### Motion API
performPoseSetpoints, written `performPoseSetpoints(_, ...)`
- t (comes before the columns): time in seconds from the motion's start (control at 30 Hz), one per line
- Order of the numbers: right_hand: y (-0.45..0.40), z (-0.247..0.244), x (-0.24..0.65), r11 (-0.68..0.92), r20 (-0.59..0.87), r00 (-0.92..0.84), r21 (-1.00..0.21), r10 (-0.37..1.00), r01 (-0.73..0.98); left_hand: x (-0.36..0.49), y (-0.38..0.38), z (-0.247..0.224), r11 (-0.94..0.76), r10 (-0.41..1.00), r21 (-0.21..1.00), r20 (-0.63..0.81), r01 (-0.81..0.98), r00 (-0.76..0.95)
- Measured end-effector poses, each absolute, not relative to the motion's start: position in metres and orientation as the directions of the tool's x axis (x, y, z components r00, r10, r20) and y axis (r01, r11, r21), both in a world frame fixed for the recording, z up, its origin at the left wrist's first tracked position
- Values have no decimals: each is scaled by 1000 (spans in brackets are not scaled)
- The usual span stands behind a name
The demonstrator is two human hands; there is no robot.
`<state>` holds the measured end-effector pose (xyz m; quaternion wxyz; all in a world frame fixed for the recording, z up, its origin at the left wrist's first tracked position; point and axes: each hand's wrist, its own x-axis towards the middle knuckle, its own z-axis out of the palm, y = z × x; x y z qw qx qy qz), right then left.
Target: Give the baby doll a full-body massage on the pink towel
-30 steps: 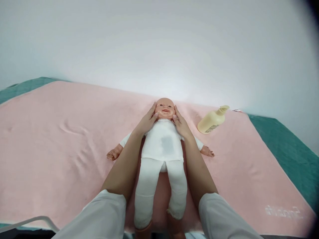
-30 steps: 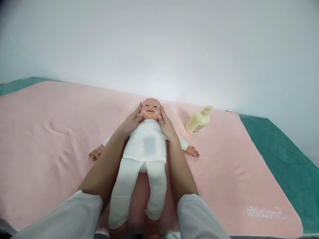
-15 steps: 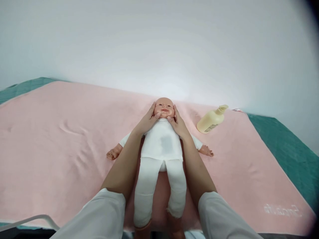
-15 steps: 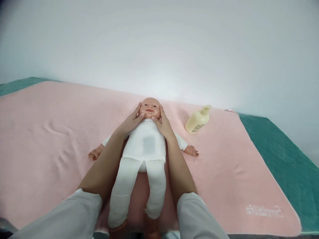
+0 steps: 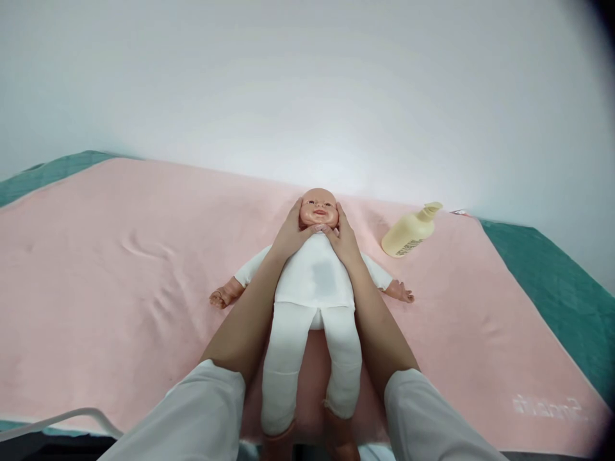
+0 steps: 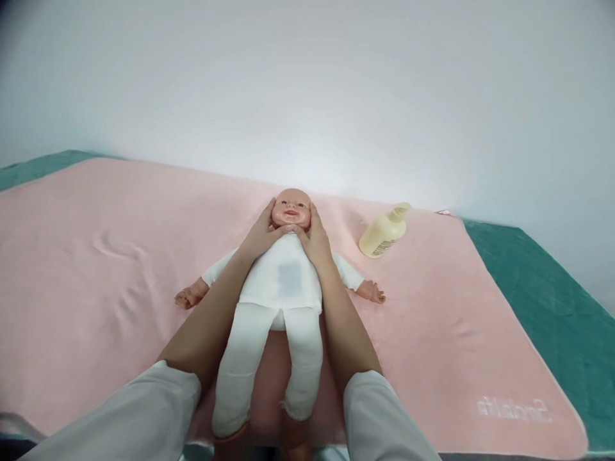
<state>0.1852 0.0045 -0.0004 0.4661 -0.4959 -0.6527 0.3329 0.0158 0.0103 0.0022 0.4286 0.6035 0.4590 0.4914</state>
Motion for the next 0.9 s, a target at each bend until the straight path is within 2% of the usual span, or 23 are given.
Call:
performPoseSetpoints(0.37,3,5,184,276,276,-49,-903,960,328,15,8,8,-187,982,968,177,168,73)
performPoseSetpoints(0.57,5,3,186,265,261,-51,-926,964,268,15,3,17,-145,988,973,135,178,69)
performPoseSetpoints(0.9,11,-4,196,284,260,-127,-929,957,237,5,6,15,-170,982,966,149,194,119)
